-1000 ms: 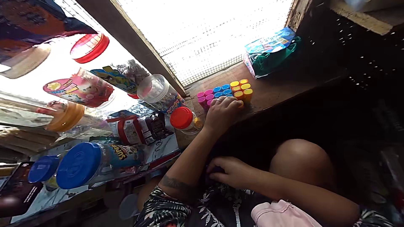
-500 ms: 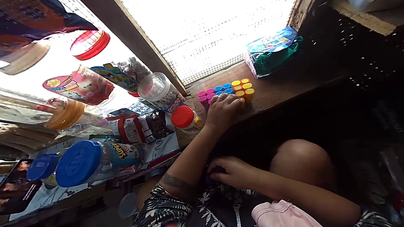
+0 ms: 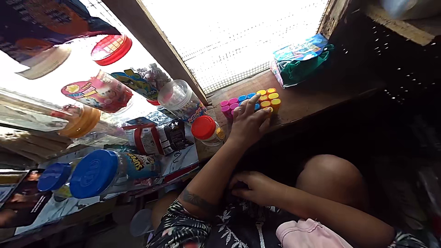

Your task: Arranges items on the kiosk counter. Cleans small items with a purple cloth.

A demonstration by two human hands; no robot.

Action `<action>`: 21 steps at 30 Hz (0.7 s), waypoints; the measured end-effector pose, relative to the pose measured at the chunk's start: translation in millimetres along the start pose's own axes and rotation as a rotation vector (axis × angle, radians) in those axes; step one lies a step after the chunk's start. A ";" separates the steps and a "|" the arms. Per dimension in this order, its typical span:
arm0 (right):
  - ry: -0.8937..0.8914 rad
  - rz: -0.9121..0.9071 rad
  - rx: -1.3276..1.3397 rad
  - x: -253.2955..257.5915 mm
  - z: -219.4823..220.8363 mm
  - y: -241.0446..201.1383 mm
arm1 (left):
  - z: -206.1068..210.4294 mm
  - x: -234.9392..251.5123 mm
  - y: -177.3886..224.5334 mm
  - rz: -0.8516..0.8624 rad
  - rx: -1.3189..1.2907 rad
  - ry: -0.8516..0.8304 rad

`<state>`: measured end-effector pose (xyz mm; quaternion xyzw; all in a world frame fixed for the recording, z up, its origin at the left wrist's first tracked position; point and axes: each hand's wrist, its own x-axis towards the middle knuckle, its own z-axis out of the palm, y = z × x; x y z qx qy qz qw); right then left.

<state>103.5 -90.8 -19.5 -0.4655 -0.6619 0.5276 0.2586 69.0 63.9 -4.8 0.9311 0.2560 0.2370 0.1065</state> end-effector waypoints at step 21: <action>-0.030 0.001 0.023 -7.7 -5.8 -0.6 | -13.1 115.2 2.3 -0.227 0.007 -0.613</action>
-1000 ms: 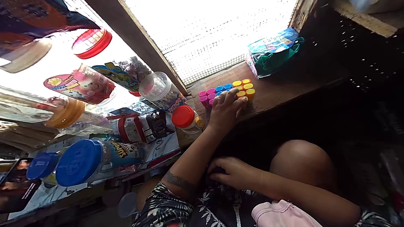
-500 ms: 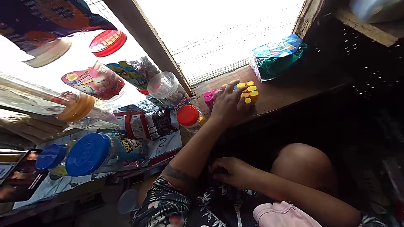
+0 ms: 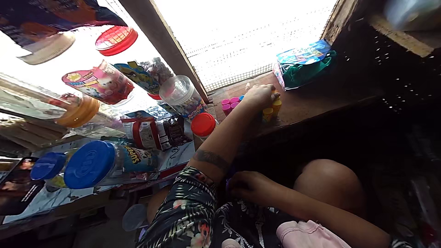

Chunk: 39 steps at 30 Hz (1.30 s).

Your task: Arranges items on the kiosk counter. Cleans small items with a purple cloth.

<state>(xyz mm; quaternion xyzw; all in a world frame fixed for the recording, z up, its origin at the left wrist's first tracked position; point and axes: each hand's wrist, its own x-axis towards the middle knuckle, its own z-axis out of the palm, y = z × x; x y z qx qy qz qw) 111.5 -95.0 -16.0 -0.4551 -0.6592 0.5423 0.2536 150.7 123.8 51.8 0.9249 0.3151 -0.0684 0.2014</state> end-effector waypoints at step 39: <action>1.034 -0.348 -0.503 20.3 6.8 21.9 | 163.2 -226.5 -64.6 0.405 -1.394 0.500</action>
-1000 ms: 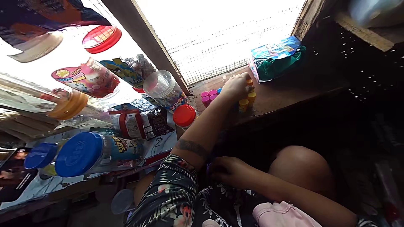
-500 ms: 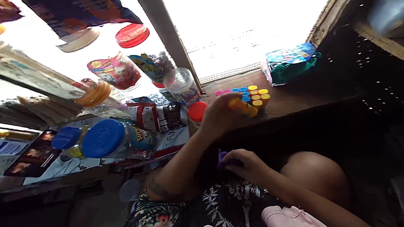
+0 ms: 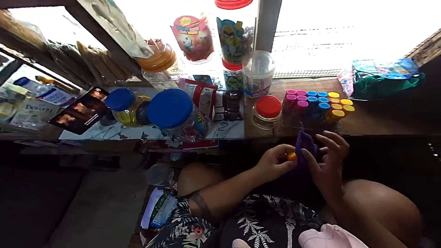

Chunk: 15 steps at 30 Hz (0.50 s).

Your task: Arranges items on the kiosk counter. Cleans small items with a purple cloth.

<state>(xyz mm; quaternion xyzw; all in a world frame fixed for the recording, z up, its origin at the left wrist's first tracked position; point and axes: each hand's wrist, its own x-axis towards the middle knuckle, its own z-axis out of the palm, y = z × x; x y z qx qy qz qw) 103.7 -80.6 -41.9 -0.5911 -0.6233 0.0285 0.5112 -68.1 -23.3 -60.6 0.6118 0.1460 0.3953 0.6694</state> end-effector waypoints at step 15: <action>-0.229 -0.354 -0.042 0.7 8.2 -23.3 | -23.9 -3.1 35.5 0.400 0.126 0.241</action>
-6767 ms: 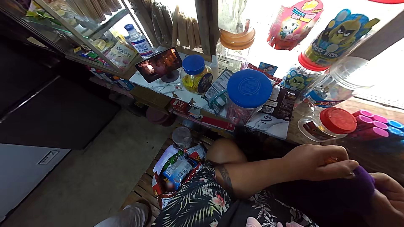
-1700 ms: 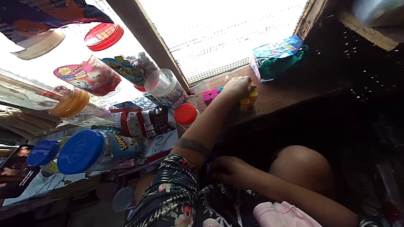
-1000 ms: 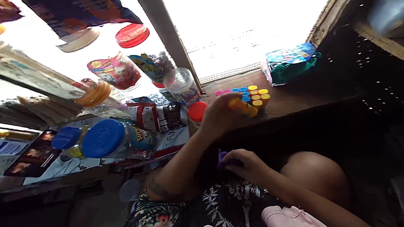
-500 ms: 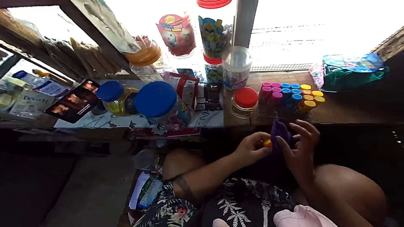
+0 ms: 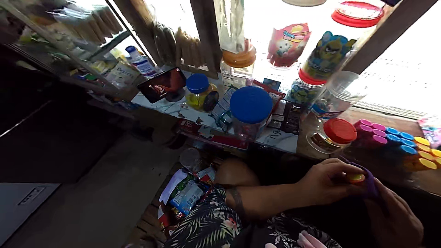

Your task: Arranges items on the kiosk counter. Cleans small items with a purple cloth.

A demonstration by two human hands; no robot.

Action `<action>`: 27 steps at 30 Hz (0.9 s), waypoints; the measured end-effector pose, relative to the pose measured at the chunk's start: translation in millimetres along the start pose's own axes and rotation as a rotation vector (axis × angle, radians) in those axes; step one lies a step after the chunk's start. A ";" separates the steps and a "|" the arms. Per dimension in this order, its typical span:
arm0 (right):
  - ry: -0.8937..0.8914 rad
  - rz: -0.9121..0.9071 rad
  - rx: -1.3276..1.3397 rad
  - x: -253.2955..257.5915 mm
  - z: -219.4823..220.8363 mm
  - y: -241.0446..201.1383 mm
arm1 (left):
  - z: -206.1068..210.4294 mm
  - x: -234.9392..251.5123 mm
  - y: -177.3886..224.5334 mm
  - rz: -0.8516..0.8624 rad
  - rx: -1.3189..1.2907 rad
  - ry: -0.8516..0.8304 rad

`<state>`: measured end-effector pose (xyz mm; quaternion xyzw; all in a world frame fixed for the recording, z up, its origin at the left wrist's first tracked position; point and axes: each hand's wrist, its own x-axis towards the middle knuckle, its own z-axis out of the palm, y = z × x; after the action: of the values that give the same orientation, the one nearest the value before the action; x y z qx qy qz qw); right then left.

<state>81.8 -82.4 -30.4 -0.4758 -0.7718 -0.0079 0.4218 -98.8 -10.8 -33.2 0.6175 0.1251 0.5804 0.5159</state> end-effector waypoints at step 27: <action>0.020 0.341 0.452 23.9 0.9 -32.5 | -5.8 4.2 3.4 -0.014 -0.202 -0.068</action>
<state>52.5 -82.4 -2.6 -0.4926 -0.6587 0.2305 0.5199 -104.0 -6.2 -29.3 0.5809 0.0527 0.5650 0.5836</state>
